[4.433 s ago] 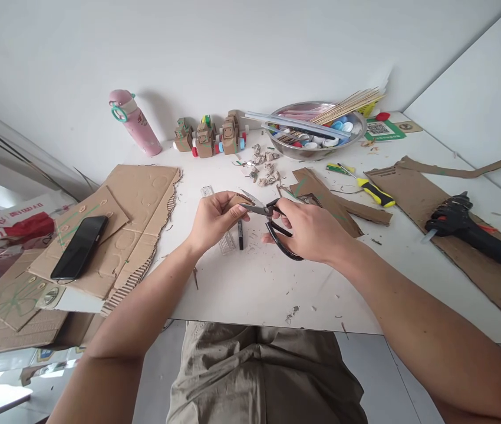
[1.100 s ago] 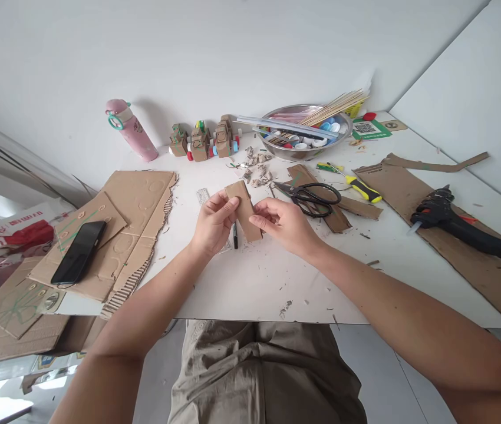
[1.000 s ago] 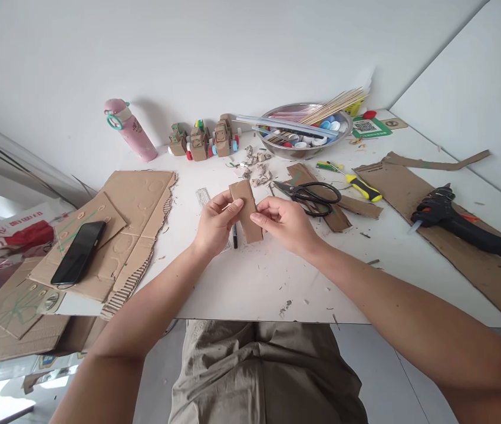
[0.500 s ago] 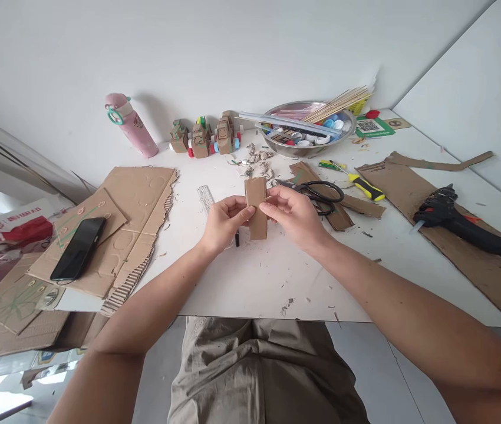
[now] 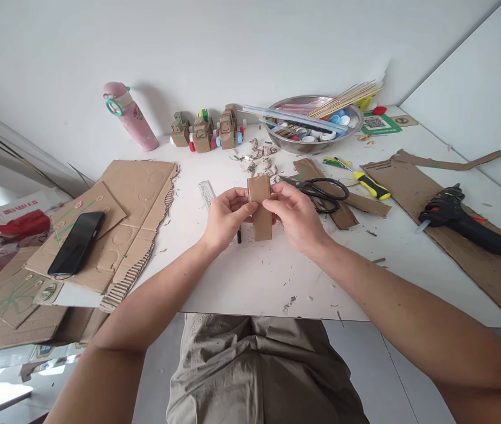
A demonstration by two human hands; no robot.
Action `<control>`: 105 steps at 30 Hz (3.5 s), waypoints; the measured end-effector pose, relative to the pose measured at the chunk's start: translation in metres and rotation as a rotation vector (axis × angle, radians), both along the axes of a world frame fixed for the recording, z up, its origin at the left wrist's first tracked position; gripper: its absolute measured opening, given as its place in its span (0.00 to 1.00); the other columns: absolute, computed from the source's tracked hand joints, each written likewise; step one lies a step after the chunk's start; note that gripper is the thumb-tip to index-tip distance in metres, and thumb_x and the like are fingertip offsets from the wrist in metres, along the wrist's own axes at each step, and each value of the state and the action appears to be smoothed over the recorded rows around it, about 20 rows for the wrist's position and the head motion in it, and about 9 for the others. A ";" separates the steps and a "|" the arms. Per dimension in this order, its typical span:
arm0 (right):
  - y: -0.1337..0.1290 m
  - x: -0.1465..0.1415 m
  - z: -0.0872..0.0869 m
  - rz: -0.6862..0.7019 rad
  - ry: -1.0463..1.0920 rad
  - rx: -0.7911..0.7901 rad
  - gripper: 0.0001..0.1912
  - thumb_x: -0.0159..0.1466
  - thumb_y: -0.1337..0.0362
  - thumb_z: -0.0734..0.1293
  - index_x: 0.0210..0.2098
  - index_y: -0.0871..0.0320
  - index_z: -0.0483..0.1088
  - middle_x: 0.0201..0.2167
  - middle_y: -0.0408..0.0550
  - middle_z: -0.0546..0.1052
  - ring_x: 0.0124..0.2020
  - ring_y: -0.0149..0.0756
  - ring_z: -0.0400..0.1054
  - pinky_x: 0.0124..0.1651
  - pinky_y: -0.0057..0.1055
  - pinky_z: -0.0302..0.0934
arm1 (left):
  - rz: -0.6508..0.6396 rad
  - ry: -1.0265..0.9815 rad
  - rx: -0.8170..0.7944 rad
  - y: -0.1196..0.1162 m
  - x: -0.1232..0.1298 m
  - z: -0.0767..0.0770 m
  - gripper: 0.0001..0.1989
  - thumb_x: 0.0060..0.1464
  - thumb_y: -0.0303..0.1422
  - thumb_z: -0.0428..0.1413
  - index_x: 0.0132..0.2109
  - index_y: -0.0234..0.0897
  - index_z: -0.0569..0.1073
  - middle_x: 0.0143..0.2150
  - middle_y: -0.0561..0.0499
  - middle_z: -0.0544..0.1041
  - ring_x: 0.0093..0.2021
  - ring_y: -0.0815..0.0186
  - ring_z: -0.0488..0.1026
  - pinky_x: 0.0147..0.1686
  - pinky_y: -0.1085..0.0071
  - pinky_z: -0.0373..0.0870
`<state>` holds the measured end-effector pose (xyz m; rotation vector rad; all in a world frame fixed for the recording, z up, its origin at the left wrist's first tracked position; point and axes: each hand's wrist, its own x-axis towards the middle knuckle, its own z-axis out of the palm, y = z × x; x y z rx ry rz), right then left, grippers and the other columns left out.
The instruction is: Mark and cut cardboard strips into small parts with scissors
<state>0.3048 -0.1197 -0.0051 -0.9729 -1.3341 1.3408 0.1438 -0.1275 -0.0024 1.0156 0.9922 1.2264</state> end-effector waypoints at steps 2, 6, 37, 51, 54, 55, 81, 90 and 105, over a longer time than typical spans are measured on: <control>0.000 0.000 0.000 0.016 0.002 -0.004 0.14 0.52 0.51 0.71 0.30 0.50 0.65 0.24 0.36 0.67 0.28 0.33 0.66 0.29 0.31 0.60 | 0.011 0.001 -0.012 0.000 0.001 0.001 0.15 0.42 0.30 0.74 0.34 0.38 0.76 0.31 0.54 0.81 0.34 0.65 0.82 0.30 0.73 0.78; 0.000 -0.001 -0.002 0.015 0.001 -0.006 0.12 0.53 0.53 0.71 0.31 0.50 0.67 0.25 0.37 0.68 0.30 0.34 0.66 0.30 0.32 0.59 | 0.058 0.016 -0.002 -0.001 0.003 0.001 0.13 0.42 0.29 0.73 0.32 0.38 0.75 0.29 0.56 0.79 0.31 0.67 0.79 0.29 0.73 0.76; -0.003 -0.009 -0.010 -0.052 0.019 0.041 0.10 0.56 0.58 0.70 0.28 0.51 0.63 0.26 0.38 0.67 0.32 0.35 0.64 0.37 0.33 0.61 | 0.097 -0.050 -0.055 -0.003 0.009 -0.004 0.16 0.38 0.27 0.68 0.26 0.41 0.67 0.27 0.58 0.75 0.29 0.70 0.73 0.23 0.77 0.69; 0.001 0.002 -0.010 -0.087 -0.022 0.186 0.12 0.55 0.58 0.71 0.26 0.51 0.63 0.24 0.38 0.66 0.28 0.34 0.61 0.36 0.34 0.60 | -0.199 -0.148 -0.148 -0.006 0.001 -0.006 0.21 0.46 0.45 0.74 0.41 0.40 0.76 0.43 0.49 0.83 0.52 0.56 0.81 0.48 0.64 0.77; -0.001 0.005 -0.008 -0.103 -0.132 0.277 0.10 0.57 0.60 0.70 0.26 0.51 0.64 0.24 0.39 0.68 0.27 0.34 0.62 0.33 0.34 0.61 | -0.301 -0.152 -0.169 -0.007 0.002 -0.005 0.28 0.47 0.56 0.73 0.42 0.39 0.79 0.49 0.42 0.85 0.59 0.48 0.80 0.53 0.60 0.77; -0.002 0.005 -0.008 -0.106 -0.162 0.306 0.10 0.58 0.61 0.70 0.25 0.51 0.65 0.24 0.39 0.69 0.27 0.34 0.63 0.33 0.33 0.61 | -0.328 -0.147 -0.183 -0.007 0.003 -0.006 0.29 0.48 0.59 0.72 0.42 0.39 0.80 0.50 0.41 0.85 0.60 0.47 0.80 0.53 0.60 0.77; 0.005 0.025 -0.002 0.108 -0.232 0.349 0.19 0.66 0.44 0.73 0.44 0.52 0.79 0.45 0.50 0.85 0.32 0.38 0.76 0.39 0.39 0.75 | -0.443 0.090 0.198 -0.001 -0.012 -0.009 0.40 0.55 0.61 0.67 0.62 0.35 0.76 0.35 0.51 0.76 0.33 0.67 0.71 0.35 0.68 0.73; 0.006 0.028 0.001 0.181 -0.287 0.374 0.38 0.58 0.28 0.75 0.50 0.52 0.81 0.47 0.53 0.84 0.35 0.41 0.76 0.42 0.41 0.73 | -0.451 0.090 0.173 -0.005 -0.009 0.000 0.41 0.53 0.66 0.65 0.57 0.34 0.78 0.30 0.53 0.74 0.25 0.71 0.66 0.26 0.72 0.65; 0.000 0.024 0.005 -0.165 -0.413 0.429 0.23 0.66 0.46 0.71 0.25 0.49 0.59 0.20 0.42 0.69 0.24 0.37 0.62 0.31 0.35 0.60 | -0.365 0.099 0.030 -0.006 -0.007 -0.003 0.27 0.47 0.52 0.75 0.41 0.38 0.74 0.34 0.49 0.83 0.27 0.68 0.76 0.31 0.68 0.77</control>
